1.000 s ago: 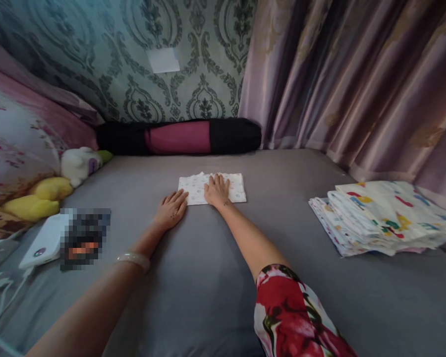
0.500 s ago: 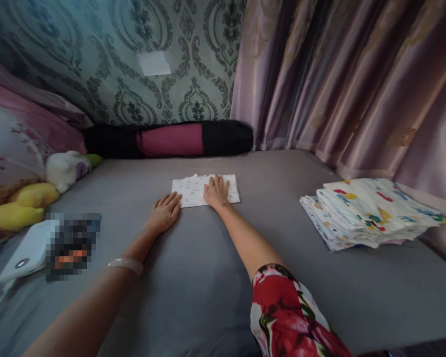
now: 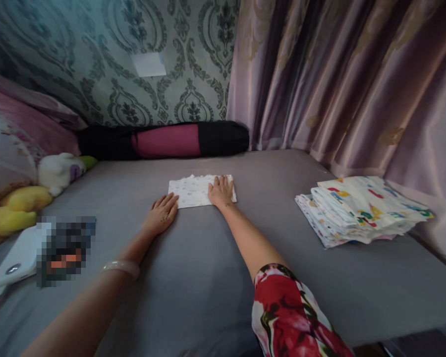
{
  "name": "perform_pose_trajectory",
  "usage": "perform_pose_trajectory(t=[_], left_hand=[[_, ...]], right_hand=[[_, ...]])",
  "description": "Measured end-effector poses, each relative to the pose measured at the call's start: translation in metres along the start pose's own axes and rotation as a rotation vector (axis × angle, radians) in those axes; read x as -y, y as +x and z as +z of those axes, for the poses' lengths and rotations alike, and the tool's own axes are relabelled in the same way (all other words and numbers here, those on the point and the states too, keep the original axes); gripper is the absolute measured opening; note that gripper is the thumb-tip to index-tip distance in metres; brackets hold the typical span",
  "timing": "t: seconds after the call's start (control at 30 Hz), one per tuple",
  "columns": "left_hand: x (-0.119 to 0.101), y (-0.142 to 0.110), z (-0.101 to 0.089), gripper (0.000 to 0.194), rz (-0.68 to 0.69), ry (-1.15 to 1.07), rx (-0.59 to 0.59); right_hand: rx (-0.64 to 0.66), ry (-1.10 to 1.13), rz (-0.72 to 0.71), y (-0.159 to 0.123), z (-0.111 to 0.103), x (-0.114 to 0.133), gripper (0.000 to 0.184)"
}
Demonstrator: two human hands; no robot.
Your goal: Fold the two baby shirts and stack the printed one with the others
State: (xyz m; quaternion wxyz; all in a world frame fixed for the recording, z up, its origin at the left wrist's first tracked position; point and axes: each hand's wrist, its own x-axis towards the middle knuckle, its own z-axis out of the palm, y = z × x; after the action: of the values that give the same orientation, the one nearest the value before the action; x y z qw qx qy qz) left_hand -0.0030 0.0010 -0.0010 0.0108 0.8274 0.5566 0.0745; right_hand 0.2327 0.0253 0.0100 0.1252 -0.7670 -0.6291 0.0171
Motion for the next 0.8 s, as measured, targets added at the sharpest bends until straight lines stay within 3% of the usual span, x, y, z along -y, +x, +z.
perform_pose_trajectory(t=[0.33, 0.57, 0.8], left_hand=[[0.000, 0.000, 0.000, 0.054, 0.013, 0.005, -0.010], [-0.002, -0.001, -0.002, 0.052, 0.019, 0.046, -0.014], [-0.006, 0.017, -0.013, 0.044, 0.203, 0.019, -0.051]], right_hand=[[0.010, 0.007, -0.014, 0.001, 0.000, -0.004, 0.058], [-0.070, -0.041, -0.026, 0.002, -0.002, -0.023, 0.059], [-0.068, -0.053, -0.027, 0.003, 0.001, -0.034, 0.063]])
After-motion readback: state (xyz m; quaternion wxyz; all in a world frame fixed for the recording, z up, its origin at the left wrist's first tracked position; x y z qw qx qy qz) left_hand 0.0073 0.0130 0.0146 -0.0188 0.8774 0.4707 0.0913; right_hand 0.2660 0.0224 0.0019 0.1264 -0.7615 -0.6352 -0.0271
